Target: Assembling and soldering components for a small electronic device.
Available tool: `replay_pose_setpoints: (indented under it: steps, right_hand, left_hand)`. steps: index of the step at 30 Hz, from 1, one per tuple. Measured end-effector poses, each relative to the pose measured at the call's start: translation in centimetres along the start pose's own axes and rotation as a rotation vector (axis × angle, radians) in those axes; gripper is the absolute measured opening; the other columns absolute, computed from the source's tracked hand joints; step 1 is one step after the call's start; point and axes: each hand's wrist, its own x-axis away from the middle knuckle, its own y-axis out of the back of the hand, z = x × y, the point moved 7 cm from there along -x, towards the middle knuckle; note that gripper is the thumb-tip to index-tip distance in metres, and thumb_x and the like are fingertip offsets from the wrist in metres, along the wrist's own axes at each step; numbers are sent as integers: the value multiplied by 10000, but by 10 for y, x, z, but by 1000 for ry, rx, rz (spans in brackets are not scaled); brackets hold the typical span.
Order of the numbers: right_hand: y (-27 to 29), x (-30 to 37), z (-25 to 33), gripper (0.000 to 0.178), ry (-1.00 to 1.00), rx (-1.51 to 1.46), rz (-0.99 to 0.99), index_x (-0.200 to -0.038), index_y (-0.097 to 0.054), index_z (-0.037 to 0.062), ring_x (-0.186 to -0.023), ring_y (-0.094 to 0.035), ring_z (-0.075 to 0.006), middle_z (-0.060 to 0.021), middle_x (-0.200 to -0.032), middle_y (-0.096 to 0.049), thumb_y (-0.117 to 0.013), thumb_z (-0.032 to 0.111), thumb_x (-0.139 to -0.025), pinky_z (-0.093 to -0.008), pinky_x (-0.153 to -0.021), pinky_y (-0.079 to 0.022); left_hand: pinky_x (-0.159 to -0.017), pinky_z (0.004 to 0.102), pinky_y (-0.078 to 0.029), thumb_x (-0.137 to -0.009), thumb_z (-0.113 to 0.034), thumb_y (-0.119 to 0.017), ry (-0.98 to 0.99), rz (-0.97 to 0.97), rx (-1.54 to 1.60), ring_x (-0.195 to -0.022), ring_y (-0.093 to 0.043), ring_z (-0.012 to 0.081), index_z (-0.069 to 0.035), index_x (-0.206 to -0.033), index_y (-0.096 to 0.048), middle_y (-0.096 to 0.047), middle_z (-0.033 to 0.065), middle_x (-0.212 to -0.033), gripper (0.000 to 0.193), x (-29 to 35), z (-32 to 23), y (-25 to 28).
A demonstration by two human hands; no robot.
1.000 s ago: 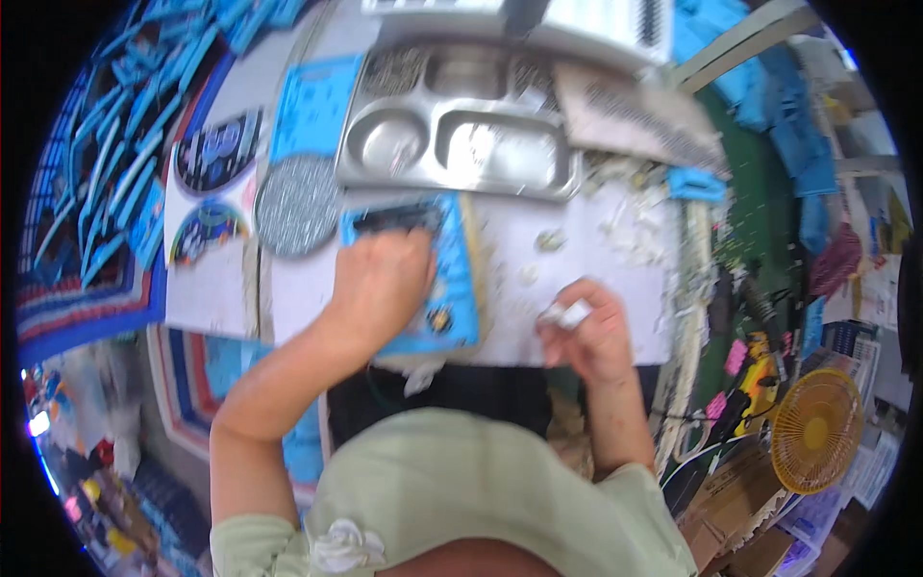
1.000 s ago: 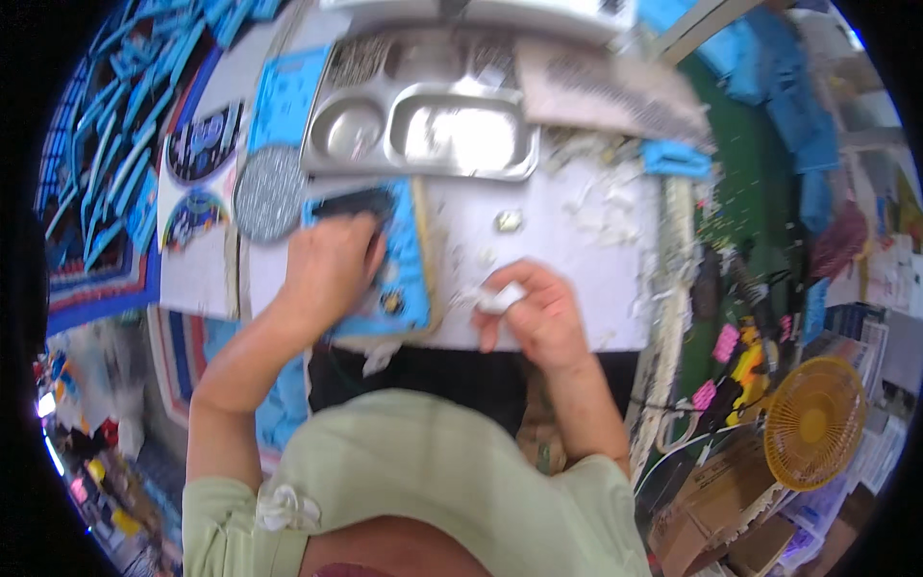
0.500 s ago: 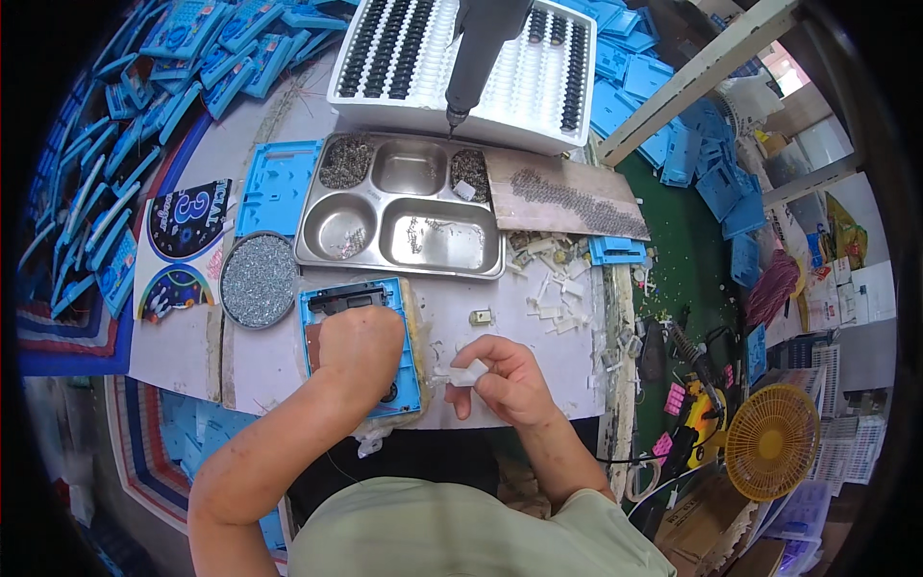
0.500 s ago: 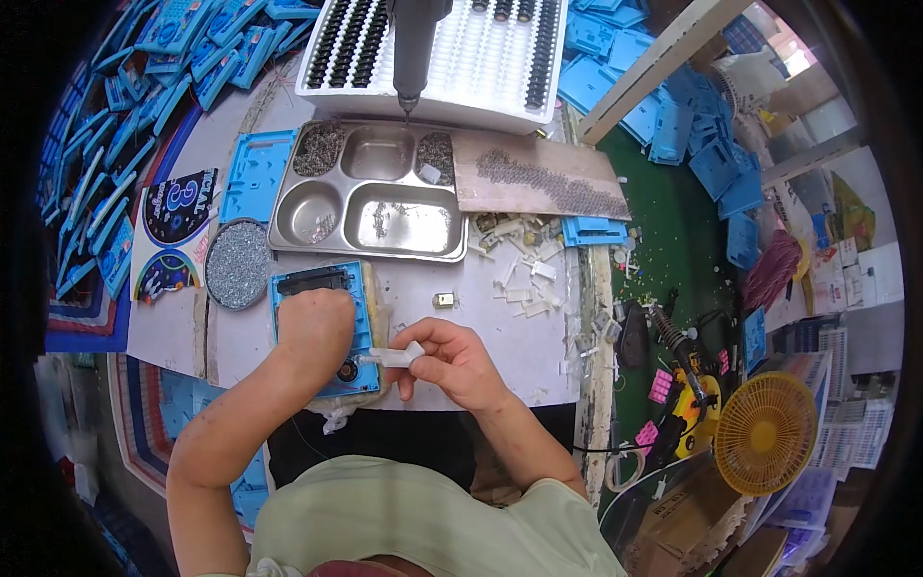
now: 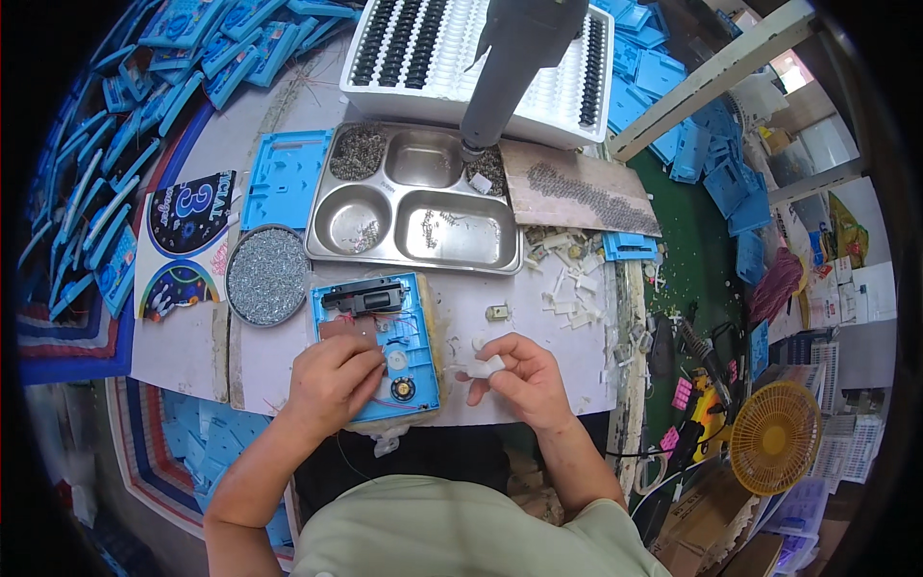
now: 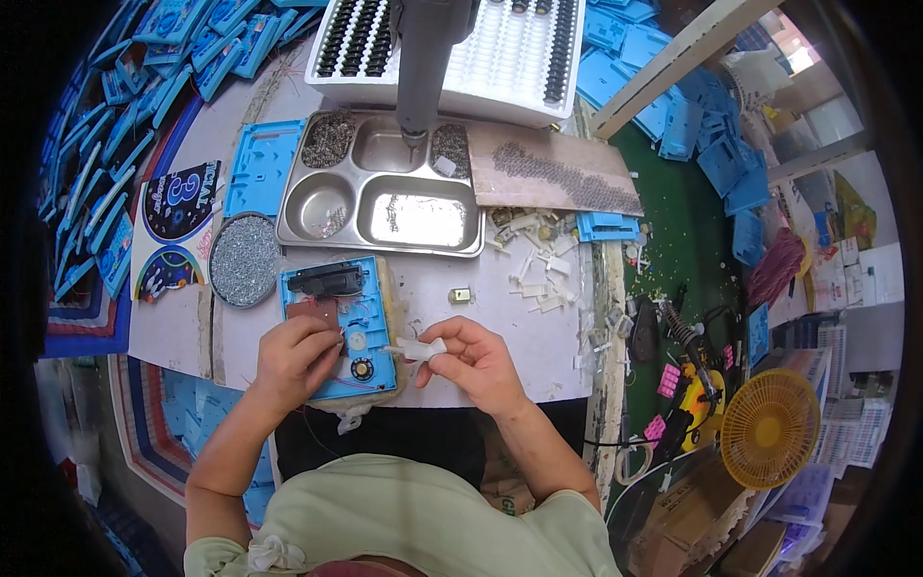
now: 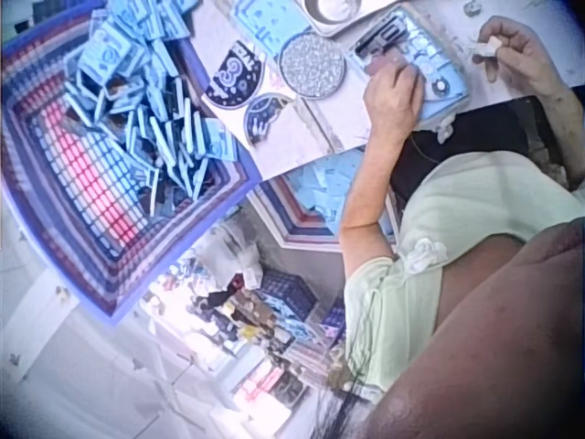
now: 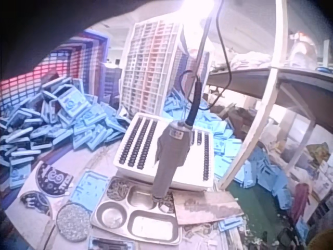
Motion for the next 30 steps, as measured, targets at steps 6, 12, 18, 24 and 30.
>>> replay_pose_setpoints:
  steps: [6, 12, 18, 24, 30]
  right_hand:
    - [-26, -19, 46, 282, 388, 1040, 99, -1072, -716, 30, -1036, -627, -254, -95, -1066, -706, -808, 117, -820, -381, -933, -461]
    - [-13, -39, 43, 281, 354, 1274, 69, -1020, -750, 83, -958, -564, -285, -76, -965, -647, -832, 127, -755, -402, -883, -446]
    - [-32, -50, 39, 298, 369, 1390, 150, -1006, -746, 82, -939, -558, -290, -77, -961, -647, -838, 99, -723, -393, -831, -463]
    - [-46, -58, 34, 329, 398, 1445, 188, -1000, -740, 84, -929, -558, -301, -69, -954, -643, -836, 76, -685, -401, -826, -476]
    - [-72, -65, 28, 310, 465, 1598, 309, -968, -686, 90, -947, -563, -305, -52, -954, -621, -810, 79, -684, -409, -808, -488]
  left_hand:
    - [-672, 352, -552, -781, 10, -784, 219, 0, 253, -782, -687, 270, -35, -920, -721, -688, 95, -892, 159, 6, 20, -4]
    - [-690, 361, -548, -804, -12, -784, 121, -73, 208, -804, -686, 277, -40, -917, -712, -687, 107, -893, 137, 11, 27, -4]
    - [-663, 324, -530, -839, 9, -750, 246, -86, 348, -773, -663, 241, -19, -944, -711, -682, 106, -895, 116, 9, 33, -4]
    - [-643, 297, -523, -851, 27, -736, 244, -82, 351, -762, -660, 215, -8, -968, -720, -683, 112, -905, 123, 14, 35, -5]
    - [-610, 325, -508, -822, 17, -763, 261, -126, 363, -704, -629, 235, -25, -940, -708, -673, 89, -848, 137, 13, 34, -7]
